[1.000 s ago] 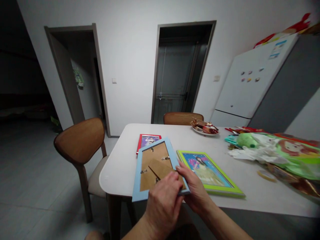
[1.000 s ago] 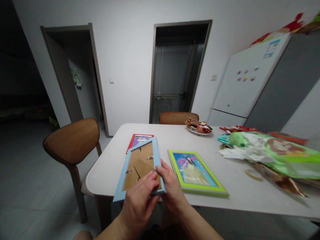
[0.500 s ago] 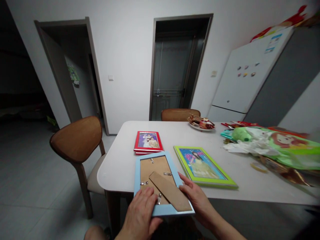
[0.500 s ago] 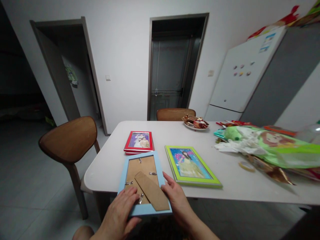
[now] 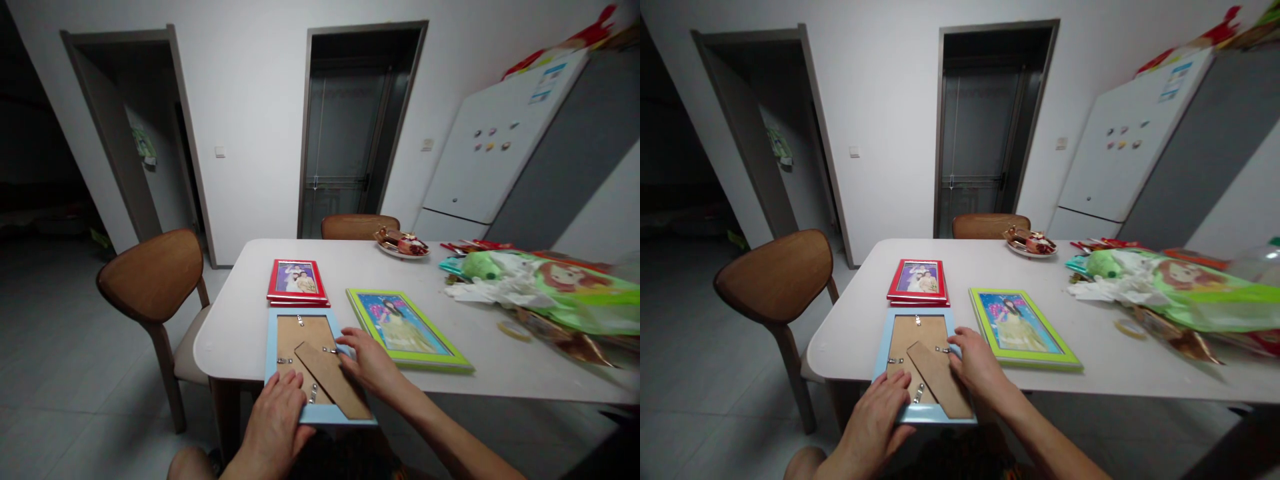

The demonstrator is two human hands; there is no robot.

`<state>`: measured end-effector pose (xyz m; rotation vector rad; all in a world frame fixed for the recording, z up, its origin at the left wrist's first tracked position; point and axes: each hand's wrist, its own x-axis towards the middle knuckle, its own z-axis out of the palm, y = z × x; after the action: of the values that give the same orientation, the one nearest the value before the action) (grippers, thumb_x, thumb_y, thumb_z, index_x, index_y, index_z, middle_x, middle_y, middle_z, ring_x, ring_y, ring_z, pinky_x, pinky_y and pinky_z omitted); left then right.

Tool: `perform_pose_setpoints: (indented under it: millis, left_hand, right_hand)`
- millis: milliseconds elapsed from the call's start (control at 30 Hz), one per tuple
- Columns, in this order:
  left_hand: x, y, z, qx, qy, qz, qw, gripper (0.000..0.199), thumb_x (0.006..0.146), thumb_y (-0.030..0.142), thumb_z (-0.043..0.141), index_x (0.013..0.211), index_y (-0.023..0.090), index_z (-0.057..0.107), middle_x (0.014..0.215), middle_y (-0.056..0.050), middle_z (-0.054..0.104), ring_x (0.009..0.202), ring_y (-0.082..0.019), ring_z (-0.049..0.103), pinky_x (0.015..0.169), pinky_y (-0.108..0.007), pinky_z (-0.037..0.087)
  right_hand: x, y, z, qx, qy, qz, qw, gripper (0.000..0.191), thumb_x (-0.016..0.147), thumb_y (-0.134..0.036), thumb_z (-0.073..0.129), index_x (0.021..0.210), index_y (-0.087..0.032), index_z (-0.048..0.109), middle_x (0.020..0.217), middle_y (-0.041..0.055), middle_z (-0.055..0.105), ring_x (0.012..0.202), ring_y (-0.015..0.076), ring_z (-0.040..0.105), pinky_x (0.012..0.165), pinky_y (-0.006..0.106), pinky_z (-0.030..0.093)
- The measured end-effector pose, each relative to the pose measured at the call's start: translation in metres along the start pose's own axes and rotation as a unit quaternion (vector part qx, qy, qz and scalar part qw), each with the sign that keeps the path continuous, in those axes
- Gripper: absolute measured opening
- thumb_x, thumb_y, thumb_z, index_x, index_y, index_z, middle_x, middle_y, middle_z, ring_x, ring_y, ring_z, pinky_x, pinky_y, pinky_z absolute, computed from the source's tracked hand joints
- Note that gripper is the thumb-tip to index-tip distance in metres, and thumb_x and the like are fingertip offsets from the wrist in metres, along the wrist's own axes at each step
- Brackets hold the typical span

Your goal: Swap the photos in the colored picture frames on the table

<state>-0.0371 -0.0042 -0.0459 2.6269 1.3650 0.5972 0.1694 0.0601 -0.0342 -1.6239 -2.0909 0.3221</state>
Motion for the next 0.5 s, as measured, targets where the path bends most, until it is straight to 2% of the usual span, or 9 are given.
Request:
perform_pose_setpoints:
  millis: [100, 200, 367, 500]
  left_hand:
    - [0.000, -0.001, 0.002, 0.000, 0.006, 0.004, 1.000, 0.031, 0.060, 0.014, 0.064, 0.089, 0.015, 0.054, 0.115, -0.012, 0.054, 0.108, -0.026, 0.047, 0.093, -0.047, 0.037]
    - [0.000, -0.002, 0.002, -0.006, 0.008, 0.000, 1.000, 0.030, 0.060, 0.014, 0.064, 0.088, 0.016, 0.054, 0.114, -0.012, 0.054, 0.108, -0.026, 0.047, 0.093, -0.047, 0.037]
    - [-0.001, 0.000, 0.000, -0.012, 0.009, -0.005, 1.000, 0.028, 0.061, 0.013, 0.061, 0.088, 0.016, 0.053, 0.114, -0.011, 0.055, 0.108, -0.025, 0.047, 0.093, -0.047, 0.036]
    - [0.000, 0.001, -0.001, -0.017, -0.003, -0.006, 1.000, 0.028, 0.061, 0.013, 0.061, 0.087, 0.015, 0.053, 0.114, -0.012, 0.055, 0.109, -0.025, 0.046, 0.095, -0.046, 0.035]
  right_hand:
    - [0.012, -0.003, 0.008, -0.046, -0.010, -0.016, 0.999, 0.024, 0.067, -0.014, 0.047, 0.083, -0.015, 0.065, 0.095, 0.0092, 0.056, 0.092, 0.0192, 0.048, 0.083, 0.027, 0.035]
    - [0.017, -0.004, 0.015, -0.077, 0.015, -0.014, 0.997, 0.022, 0.070, -0.014, 0.045, 0.078, -0.016, 0.065, 0.086, 0.0082, 0.056, 0.085, 0.0182, 0.047, 0.077, 0.026, 0.035]
    - [0.019, -0.004, 0.016, -0.099, 0.029, -0.016, 0.995, 0.021, 0.073, -0.017, 0.045, 0.082, -0.018, 0.065, 0.084, 0.0078, 0.055, 0.082, 0.0176, 0.046, 0.072, 0.024, 0.035]
    - [0.029, -0.011, 0.019, -0.096, 0.024, -0.050, 0.994, 0.024, 0.075, -0.017, 0.043, 0.089, -0.018, 0.063, 0.086, 0.0076, 0.056, 0.085, 0.0179, 0.046, 0.074, 0.026, 0.033]
